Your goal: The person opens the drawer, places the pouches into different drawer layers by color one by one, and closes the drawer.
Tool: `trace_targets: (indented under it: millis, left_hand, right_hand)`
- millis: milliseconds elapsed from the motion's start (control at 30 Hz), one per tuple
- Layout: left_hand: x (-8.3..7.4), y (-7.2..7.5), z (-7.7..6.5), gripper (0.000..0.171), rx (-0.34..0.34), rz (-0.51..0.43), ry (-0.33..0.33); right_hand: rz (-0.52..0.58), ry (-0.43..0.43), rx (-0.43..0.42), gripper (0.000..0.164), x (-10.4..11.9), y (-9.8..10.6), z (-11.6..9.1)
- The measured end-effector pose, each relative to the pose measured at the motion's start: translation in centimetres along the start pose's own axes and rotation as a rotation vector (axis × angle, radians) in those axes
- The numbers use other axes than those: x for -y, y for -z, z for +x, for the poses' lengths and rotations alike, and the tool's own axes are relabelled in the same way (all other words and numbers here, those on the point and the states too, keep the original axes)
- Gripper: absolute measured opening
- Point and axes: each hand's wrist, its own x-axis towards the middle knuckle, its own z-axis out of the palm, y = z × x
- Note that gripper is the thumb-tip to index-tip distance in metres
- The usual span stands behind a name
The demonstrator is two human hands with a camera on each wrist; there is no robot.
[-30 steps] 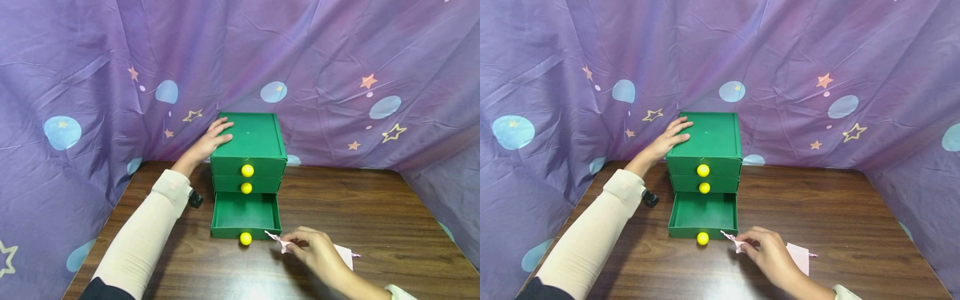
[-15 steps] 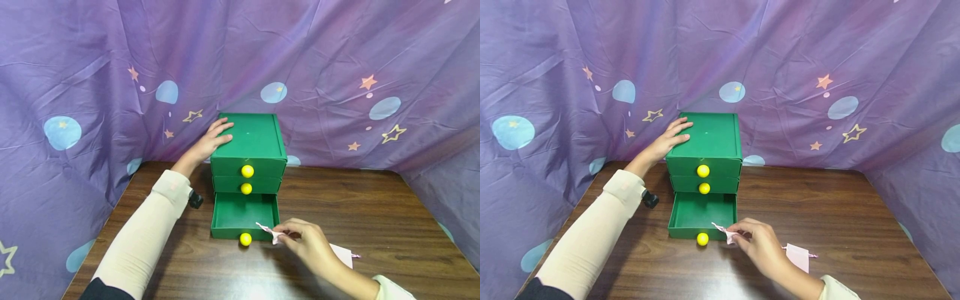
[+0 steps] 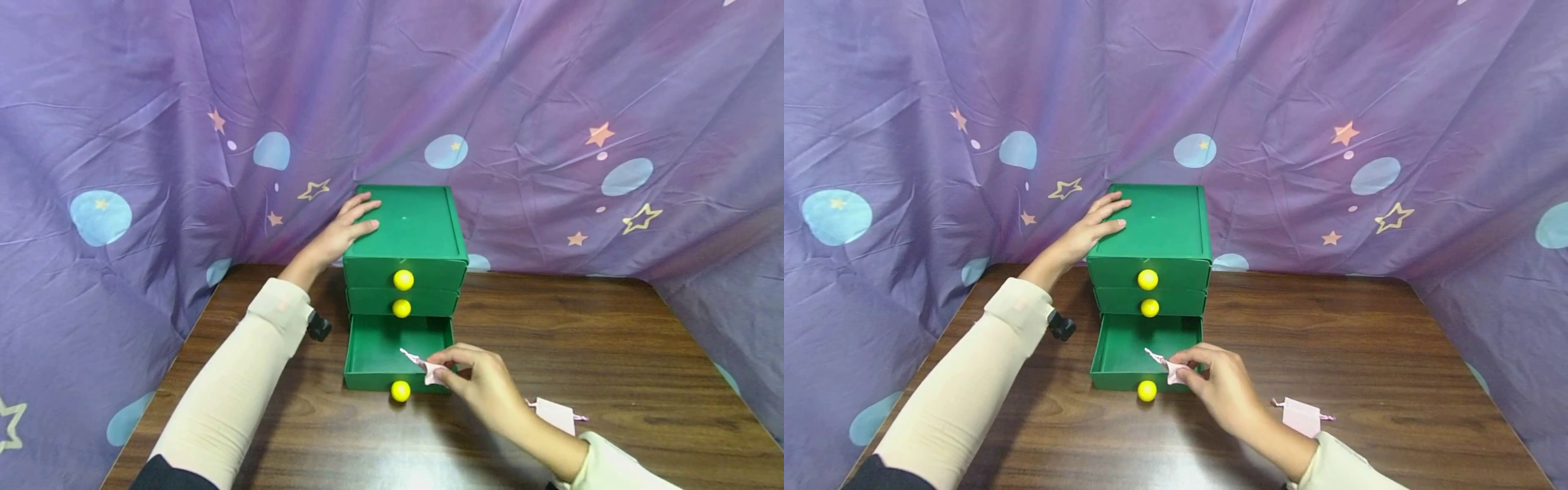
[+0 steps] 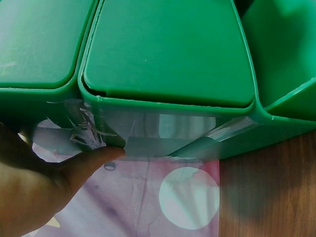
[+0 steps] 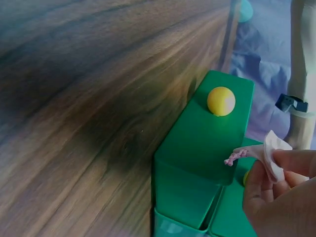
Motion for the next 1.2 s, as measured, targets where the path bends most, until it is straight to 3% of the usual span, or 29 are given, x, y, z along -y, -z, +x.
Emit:
trace_targets:
  millis: [300, 567, 833, 1200]
  left_hand:
    - [-0.1, 0.0, 0.0, 0.054, -0.002, -0.004, -0.002]
    - [0.0, 0.0, 0.0, 0.054, -0.001, -0.009, 0.001]
    - [-0.1, 0.0, -0.1, 0.054, 0.000, -0.013, -0.004]
    - [-0.2, 0.0, -0.1, 0.053, 0.000, -0.019, -0.002]
  right_hand:
    - [0.062, -0.066, 0.020, 0.022, 0.2, -1.4, 1.3]
    - [0.106, -0.067, 0.039, 0.017, 0.2, -2.6, 2.8]
    - [0.172, -0.157, 0.077, 0.011, 0.0, -3.6, 3.9]
    - [0.212, -0.199, 0.099, 0.009, -0.2, -4.9, 5.4]
